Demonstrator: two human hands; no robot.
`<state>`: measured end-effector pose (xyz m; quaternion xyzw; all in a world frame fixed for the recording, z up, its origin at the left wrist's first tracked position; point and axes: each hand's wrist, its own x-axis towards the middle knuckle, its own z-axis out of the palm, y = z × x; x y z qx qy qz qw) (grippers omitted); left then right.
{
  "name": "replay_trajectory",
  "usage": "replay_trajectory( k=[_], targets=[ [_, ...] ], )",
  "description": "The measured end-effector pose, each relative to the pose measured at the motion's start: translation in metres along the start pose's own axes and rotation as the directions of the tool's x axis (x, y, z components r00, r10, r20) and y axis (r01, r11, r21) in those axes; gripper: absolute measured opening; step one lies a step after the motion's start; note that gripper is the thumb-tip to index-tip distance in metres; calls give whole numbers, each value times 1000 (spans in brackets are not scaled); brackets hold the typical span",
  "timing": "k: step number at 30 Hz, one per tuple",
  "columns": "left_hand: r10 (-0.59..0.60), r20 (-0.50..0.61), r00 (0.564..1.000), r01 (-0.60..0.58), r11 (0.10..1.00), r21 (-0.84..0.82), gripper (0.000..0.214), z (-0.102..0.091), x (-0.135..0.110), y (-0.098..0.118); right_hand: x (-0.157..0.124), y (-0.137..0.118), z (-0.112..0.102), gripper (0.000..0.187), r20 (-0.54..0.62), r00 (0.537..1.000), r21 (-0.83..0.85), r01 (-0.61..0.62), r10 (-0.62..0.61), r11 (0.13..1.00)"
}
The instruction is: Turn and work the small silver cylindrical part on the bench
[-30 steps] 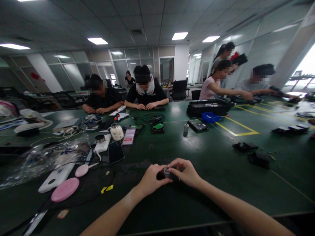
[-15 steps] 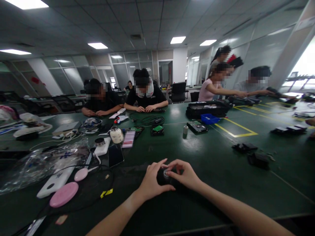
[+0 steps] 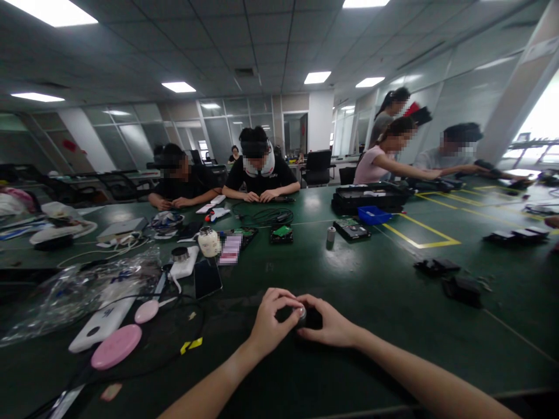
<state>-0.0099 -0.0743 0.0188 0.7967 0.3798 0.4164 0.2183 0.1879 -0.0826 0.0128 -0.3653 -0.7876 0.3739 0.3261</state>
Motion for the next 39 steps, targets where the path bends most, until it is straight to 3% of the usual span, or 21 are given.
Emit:
replay_trajectory(
  k=[5,13,17,24,28,39],
  targets=[
    [37,39,999,-36,999,-8,15,-1,-1,2,2,1,4,36,-21,1000,-50,18,-19,999],
    [36,92,995,-41,997,60,22,-9,3,4,1,4,5,37,-48,998,-96,26,-31,995],
    [28,92,995,-33,998,52,15,-12,6,7,1,4,4,37,-52,999,-116,-8,1,993],
    [23,-28,999,-20,997,75,11,-1,2,6,2,2,4,37,-29,999,-74,22,-24,997],
    [19,-45,999,-14,994,109,10,3,-1,2,2,2,6,34,-30,999,-72,22,-25,997],
    [209,-93,974,-190,965,179,3,6,-1,-10,3,1,6,31,-23,999,-93,25,-27,995]
  ],
)
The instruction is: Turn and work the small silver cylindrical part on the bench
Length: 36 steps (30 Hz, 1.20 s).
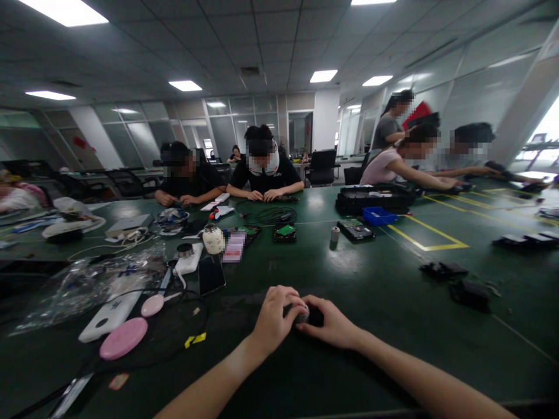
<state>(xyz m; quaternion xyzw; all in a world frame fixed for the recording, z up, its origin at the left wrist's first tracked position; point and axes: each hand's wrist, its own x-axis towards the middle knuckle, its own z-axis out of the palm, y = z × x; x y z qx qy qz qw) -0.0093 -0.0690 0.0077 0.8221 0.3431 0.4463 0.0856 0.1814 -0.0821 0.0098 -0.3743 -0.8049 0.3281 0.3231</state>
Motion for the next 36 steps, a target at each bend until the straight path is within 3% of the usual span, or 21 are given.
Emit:
replay_trajectory(
  k=[6,16,22,25,27,30,31,36],
  targets=[
    [109,-2,994,-109,994,8,7,-5,2,2,-1,-2,-1,31,-3,1000,7,13,-13,1000],
    [181,-177,967,-179,984,28,14,7,-4,-3,0,0,0,29,-1,1000,-30,31,-31,999],
    [104,-237,966,-118,992,-45,16,6,-2,-8,0,1,0,32,-10,1000,-19,14,-14,1000],
    [-45,-224,974,32,998,-63,17,-8,3,-21,0,0,-1,36,-8,1000,2,12,-12,1000],
    [-190,-129,973,191,982,-3,14,-19,6,-32,-1,-1,-2,36,-6,1000,10,12,-12,1000],
    [-220,212,952,201,974,107,11,-34,8,-47,-1,-1,-2,36,1,1000,11,3,-3,1000],
    [-231,267,936,208,972,111,10,-36,7,-51,-1,-1,-2,36,2,1000,7,-5,5,1000],
    [-262,299,918,260,964,45,17,-33,3,-59,-1,-2,-3,37,19,1000,-5,-23,23,1000]
  ],
)
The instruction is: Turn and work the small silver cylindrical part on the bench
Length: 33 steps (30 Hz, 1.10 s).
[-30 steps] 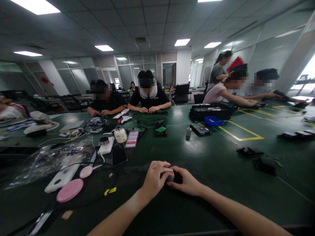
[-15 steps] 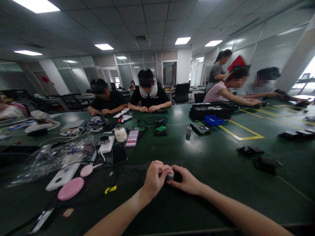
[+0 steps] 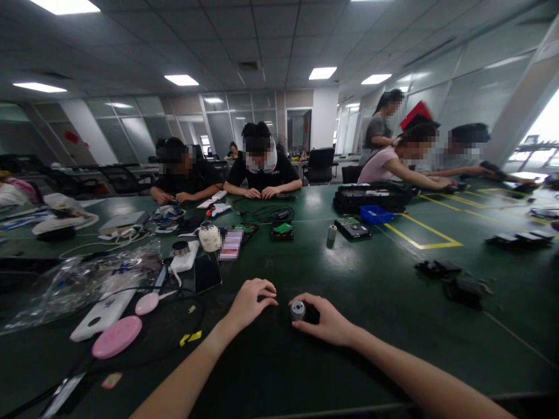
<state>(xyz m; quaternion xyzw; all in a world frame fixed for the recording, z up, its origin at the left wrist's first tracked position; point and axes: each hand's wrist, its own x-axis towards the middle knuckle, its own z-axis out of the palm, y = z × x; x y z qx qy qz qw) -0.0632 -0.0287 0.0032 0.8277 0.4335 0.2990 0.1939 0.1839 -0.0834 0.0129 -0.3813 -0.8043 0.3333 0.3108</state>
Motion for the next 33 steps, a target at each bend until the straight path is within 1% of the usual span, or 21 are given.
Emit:
replay_trajectory(
  k=[4,7,9,12,15,17,19,24,33],
  targets=[
    [-48,25,999,51,993,-106,36,6,1,-5,0,-2,-1,37,-2,1000,-8,-4,4,1000],
    [-88,39,995,93,982,-161,37,6,1,-6,0,-3,-1,38,-5,1000,-4,0,0,1000],
    [-90,16,996,91,981,-173,32,6,1,-2,0,-3,0,37,-7,1000,-2,6,-6,1000],
    [-64,-94,994,44,978,-202,22,6,0,11,0,-3,0,37,-16,1000,-3,14,-14,1000],
    [-77,-222,972,-6,937,-348,18,10,-1,30,1,-2,0,37,-20,1000,-4,24,-24,1000],
    [-77,-255,964,-52,885,-464,19,15,-3,43,0,-1,0,36,-15,999,-9,29,-29,1000],
    [-68,-240,968,-72,844,-531,18,21,-6,52,0,1,0,35,-7,1000,-19,27,-27,999],
    [-35,-197,980,-78,839,-539,18,32,-9,63,0,5,2,36,-23,999,-51,22,-23,998],
    [-6,-170,986,-77,875,-477,18,31,-8,63,-1,2,0,39,-14,1000,-42,14,-15,999]
  ],
)
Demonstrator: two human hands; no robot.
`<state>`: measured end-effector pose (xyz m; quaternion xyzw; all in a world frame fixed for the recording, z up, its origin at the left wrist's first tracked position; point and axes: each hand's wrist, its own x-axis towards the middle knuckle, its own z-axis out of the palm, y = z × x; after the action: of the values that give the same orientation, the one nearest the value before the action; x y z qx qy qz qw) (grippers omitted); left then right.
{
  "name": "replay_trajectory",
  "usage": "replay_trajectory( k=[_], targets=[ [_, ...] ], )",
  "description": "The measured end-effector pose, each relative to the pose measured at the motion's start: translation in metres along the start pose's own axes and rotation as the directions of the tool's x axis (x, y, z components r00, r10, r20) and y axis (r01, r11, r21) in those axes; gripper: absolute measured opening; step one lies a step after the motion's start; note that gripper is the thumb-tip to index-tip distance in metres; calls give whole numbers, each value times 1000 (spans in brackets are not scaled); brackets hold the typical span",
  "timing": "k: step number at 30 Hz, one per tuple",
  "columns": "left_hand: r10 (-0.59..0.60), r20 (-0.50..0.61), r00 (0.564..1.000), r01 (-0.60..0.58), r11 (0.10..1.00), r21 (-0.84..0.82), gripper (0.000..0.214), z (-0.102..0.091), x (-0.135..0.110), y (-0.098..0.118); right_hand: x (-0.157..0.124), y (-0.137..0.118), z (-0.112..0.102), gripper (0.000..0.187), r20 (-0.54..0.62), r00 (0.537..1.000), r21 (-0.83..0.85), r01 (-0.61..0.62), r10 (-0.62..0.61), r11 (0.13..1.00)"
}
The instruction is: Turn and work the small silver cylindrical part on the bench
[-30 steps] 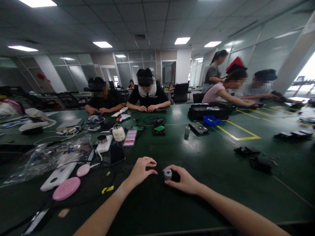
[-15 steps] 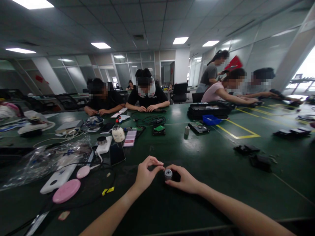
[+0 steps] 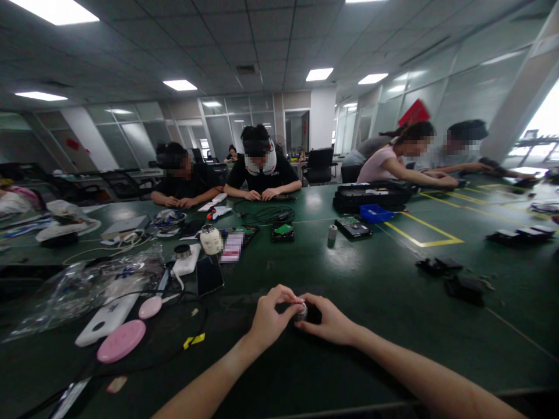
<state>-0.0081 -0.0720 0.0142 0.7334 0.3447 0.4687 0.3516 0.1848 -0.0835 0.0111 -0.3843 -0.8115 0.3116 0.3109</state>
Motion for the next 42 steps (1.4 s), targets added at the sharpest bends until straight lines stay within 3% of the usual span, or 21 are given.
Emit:
replay_trajectory(
  k=[10,14,19,23,33,42],
  targets=[
    [37,93,995,-50,988,148,15,-2,1,13,-1,3,2,39,-11,998,-27,-55,54,998],
    [62,113,992,-85,973,216,20,-3,-1,17,-1,6,4,40,-22,1000,0,-18,18,1000],
    [114,-10,993,-108,961,255,32,0,-1,12,1,5,4,40,-37,999,37,37,-35,999],
    [103,-58,993,-75,931,356,27,-5,3,10,2,0,2,30,1,1000,30,20,-20,999],
    [115,-9,993,-105,938,330,8,-10,5,11,1,0,2,34,-4,1000,34,19,-19,999],
    [137,46,989,-144,915,377,22,-10,5,12,1,2,3,33,-9,1000,3,5,-5,1000]
  ],
)
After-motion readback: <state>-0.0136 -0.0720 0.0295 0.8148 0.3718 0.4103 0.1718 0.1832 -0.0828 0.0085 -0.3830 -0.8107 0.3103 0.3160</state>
